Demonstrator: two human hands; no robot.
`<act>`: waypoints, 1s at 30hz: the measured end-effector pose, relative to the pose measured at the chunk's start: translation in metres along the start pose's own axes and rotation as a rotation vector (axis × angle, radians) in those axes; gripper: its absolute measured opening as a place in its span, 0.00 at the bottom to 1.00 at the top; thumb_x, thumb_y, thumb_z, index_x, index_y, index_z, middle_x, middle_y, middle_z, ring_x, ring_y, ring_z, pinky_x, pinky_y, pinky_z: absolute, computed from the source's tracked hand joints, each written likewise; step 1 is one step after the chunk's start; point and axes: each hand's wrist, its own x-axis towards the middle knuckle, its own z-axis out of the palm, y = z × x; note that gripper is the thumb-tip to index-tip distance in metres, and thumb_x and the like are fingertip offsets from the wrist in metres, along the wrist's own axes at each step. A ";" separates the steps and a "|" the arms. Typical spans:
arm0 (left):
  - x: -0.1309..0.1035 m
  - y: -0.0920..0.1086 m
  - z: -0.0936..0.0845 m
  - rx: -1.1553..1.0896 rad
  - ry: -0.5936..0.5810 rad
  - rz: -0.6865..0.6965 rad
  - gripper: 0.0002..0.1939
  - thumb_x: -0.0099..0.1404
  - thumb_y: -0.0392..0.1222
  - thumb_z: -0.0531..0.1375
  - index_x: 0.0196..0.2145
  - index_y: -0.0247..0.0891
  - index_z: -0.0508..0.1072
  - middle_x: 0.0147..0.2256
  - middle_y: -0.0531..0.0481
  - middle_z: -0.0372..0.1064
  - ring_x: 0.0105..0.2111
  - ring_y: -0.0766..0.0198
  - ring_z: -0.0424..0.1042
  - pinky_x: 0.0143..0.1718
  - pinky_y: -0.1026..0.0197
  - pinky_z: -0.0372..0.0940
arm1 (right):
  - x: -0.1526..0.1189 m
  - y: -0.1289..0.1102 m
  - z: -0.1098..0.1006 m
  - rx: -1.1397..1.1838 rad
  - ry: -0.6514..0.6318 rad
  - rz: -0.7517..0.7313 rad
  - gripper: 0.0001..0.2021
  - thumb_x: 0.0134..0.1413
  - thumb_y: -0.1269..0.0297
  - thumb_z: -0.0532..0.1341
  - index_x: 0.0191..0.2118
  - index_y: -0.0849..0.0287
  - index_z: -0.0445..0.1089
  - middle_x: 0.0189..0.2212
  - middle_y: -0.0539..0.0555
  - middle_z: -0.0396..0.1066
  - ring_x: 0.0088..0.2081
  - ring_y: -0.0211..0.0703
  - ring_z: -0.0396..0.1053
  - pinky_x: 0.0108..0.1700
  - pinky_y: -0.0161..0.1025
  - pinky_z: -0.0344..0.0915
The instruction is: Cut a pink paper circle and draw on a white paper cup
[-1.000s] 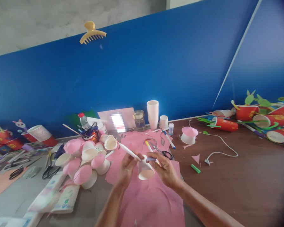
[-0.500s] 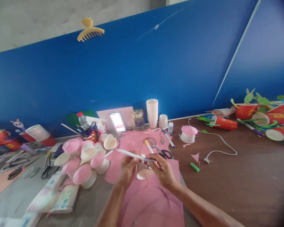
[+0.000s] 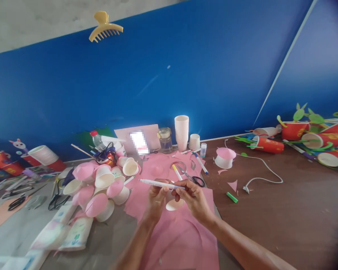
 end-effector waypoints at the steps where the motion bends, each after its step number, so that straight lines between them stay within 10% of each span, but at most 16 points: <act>1: 0.000 0.000 0.000 0.026 0.002 0.003 0.11 0.57 0.48 0.64 0.33 0.39 0.70 0.29 0.51 0.67 0.30 0.63 0.68 0.34 0.57 0.65 | -0.001 0.000 0.001 0.003 -0.006 0.007 0.13 0.49 0.54 0.65 0.33 0.58 0.70 0.21 0.49 0.69 0.23 0.37 0.65 0.27 0.35 0.63; 7: -0.005 0.005 -0.004 0.170 -0.090 0.019 0.15 0.59 0.54 0.61 0.35 0.40 0.71 0.40 0.46 0.69 0.40 0.57 0.69 0.42 0.55 0.64 | -0.005 -0.004 0.002 -0.034 -0.141 -0.040 0.11 0.45 0.60 0.68 0.37 0.56 0.74 0.27 0.50 0.70 0.26 0.37 0.65 0.28 0.35 0.63; 11: -0.001 0.007 -0.025 0.418 -0.247 0.083 0.35 0.51 0.68 0.58 0.50 0.41 0.68 0.50 0.39 0.65 0.54 0.45 0.61 0.54 0.46 0.58 | 0.005 -0.012 -0.010 0.017 0.078 -0.062 0.11 0.45 0.57 0.68 0.33 0.56 0.74 0.21 0.49 0.68 0.23 0.37 0.62 0.26 0.36 0.62; 19: 0.006 -0.024 -0.042 0.885 -0.178 0.008 0.53 0.44 0.57 0.69 0.63 0.43 0.52 0.64 0.35 0.45 0.64 0.37 0.43 0.60 0.35 0.44 | 0.027 -0.015 -0.035 0.515 0.263 0.056 0.11 0.44 0.58 0.68 0.26 0.56 0.66 0.16 0.44 0.61 0.21 0.34 0.59 0.28 0.34 0.62; 30: -0.001 -0.026 -0.027 0.890 -0.150 -0.111 0.55 0.46 0.52 0.69 0.65 0.45 0.45 0.60 0.36 0.53 0.60 0.41 0.53 0.59 0.39 0.50 | 0.025 0.003 -0.043 0.572 0.160 0.165 0.11 0.51 0.52 0.63 0.34 0.54 0.71 0.22 0.48 0.69 0.28 0.40 0.67 0.36 0.39 0.68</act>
